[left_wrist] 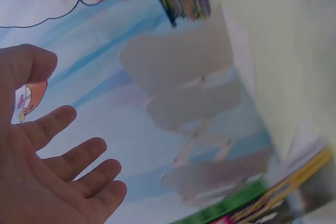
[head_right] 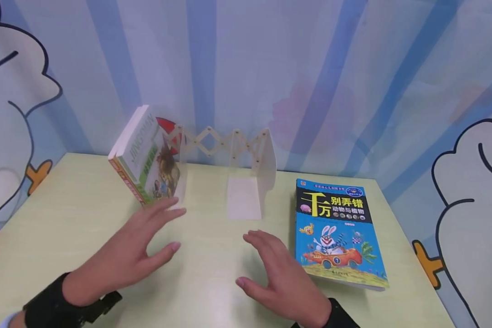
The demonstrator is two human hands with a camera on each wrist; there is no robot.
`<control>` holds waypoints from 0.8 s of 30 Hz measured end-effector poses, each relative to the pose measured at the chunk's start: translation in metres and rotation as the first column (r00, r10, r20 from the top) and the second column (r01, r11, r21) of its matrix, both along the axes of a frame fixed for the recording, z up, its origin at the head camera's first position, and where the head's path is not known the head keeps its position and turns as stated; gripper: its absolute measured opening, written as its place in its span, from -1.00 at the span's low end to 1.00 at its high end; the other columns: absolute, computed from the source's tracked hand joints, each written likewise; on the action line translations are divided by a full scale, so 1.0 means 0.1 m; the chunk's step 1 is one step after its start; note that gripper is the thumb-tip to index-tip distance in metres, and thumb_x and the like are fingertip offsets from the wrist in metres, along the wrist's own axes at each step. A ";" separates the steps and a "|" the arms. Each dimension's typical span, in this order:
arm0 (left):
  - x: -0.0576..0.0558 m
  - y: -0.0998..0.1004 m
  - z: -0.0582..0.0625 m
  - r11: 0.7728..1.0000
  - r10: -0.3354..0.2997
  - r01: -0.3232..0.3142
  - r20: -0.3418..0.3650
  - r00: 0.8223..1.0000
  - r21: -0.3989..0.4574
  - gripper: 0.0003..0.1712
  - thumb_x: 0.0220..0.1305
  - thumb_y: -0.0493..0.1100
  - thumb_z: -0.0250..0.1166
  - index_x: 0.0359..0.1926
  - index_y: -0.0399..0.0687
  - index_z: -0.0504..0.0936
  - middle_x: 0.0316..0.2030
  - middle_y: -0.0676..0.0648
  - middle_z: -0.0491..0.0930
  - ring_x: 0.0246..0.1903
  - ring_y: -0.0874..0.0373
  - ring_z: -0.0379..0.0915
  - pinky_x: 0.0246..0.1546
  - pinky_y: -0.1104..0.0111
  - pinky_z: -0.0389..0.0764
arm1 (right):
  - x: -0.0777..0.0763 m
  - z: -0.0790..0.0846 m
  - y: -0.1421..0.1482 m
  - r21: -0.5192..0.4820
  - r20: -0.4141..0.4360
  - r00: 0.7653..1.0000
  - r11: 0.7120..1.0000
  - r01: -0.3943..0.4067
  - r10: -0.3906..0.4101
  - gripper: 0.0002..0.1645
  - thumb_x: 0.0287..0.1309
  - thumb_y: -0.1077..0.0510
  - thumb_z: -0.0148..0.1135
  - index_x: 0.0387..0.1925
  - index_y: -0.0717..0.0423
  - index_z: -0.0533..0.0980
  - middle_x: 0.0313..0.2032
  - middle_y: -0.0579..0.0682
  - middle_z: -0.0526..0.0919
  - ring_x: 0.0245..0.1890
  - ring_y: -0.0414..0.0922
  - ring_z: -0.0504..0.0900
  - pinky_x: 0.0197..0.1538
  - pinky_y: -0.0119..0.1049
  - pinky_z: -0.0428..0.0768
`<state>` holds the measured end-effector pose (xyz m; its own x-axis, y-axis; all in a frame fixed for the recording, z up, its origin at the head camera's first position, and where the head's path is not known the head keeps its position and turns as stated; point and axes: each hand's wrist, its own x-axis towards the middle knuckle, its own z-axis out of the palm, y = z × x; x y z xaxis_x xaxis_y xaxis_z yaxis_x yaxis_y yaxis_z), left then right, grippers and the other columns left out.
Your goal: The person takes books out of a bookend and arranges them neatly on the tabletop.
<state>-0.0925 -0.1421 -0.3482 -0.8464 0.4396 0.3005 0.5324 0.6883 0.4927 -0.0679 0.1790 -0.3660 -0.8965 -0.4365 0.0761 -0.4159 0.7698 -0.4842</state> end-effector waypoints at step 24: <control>-0.88 -0.30 0.56 0.772 0.434 -0.551 -0.373 0.820 -0.316 -0.08 0.19 -0.05 0.44 0.47 -0.19 0.22 0.38 -0.48 0.26 0.39 -0.43 0.13 0.42 -0.29 0.03 | 0.09 -0.08 0.02 -0.046 0.082 0.994 0.997 -0.064 0.068 -0.38 0.37 -0.33 0.07 0.40 -0.54 0.19 0.40 -0.36 0.28 0.40 -0.25 0.29 0.29 -0.06 0.53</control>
